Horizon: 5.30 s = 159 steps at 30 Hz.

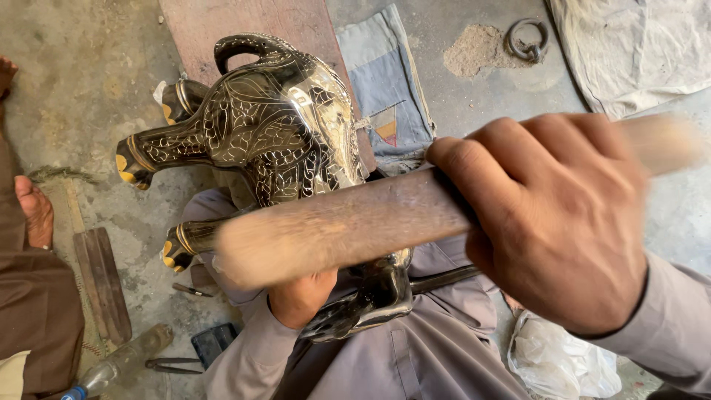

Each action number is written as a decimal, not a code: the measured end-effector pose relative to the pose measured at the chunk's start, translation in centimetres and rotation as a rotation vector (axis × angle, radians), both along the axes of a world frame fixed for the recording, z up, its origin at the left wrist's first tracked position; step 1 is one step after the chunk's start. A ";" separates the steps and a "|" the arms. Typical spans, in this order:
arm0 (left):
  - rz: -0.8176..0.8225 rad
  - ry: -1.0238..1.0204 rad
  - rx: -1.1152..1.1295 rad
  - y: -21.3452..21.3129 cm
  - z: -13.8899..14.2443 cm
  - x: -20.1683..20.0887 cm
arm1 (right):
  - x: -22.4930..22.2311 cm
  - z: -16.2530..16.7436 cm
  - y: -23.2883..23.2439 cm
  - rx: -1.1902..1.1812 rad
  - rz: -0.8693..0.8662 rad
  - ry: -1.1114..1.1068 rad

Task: The person sits cross-legged on the floor with a brass camel figurine on their lap and engraves decorative patterns into its surface, holding a small chisel against the metal and striking it with a wooden mallet. They reposition the figurine and the chisel repeatedly to work different areas of the body and legs.

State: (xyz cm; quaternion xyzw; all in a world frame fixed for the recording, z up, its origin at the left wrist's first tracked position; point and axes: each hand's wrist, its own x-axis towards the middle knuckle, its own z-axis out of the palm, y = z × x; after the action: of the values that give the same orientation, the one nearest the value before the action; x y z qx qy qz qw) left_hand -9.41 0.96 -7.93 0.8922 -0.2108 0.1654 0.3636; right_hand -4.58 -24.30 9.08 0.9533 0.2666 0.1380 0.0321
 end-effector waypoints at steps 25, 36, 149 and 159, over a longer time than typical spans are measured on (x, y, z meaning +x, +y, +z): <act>-0.137 0.135 -0.190 -0.1 -1.1 -0.9 | -0.2 1.9 1.6 -0.086 0.255 -0.245; -0.046 0.038 -0.109 -1.0 0.2 -1.4 | -1.4 2.3 1.9 -0.169 0.081 -0.176; -0.227 0.132 -0.086 -1.3 0.4 0.9 | -1.3 -2.9 -3.8 0.500 -0.043 0.133; -0.228 0.110 -0.062 -1.4 0.7 1.2 | -0.4 -2.6 -2.8 0.254 0.043 -0.083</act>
State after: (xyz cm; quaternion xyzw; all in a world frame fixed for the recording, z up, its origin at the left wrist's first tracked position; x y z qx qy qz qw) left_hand -8.23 -0.48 -7.24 0.8585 -0.2853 0.0801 0.4185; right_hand -4.99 -27.13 6.43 0.9373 0.2658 0.2104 -0.0807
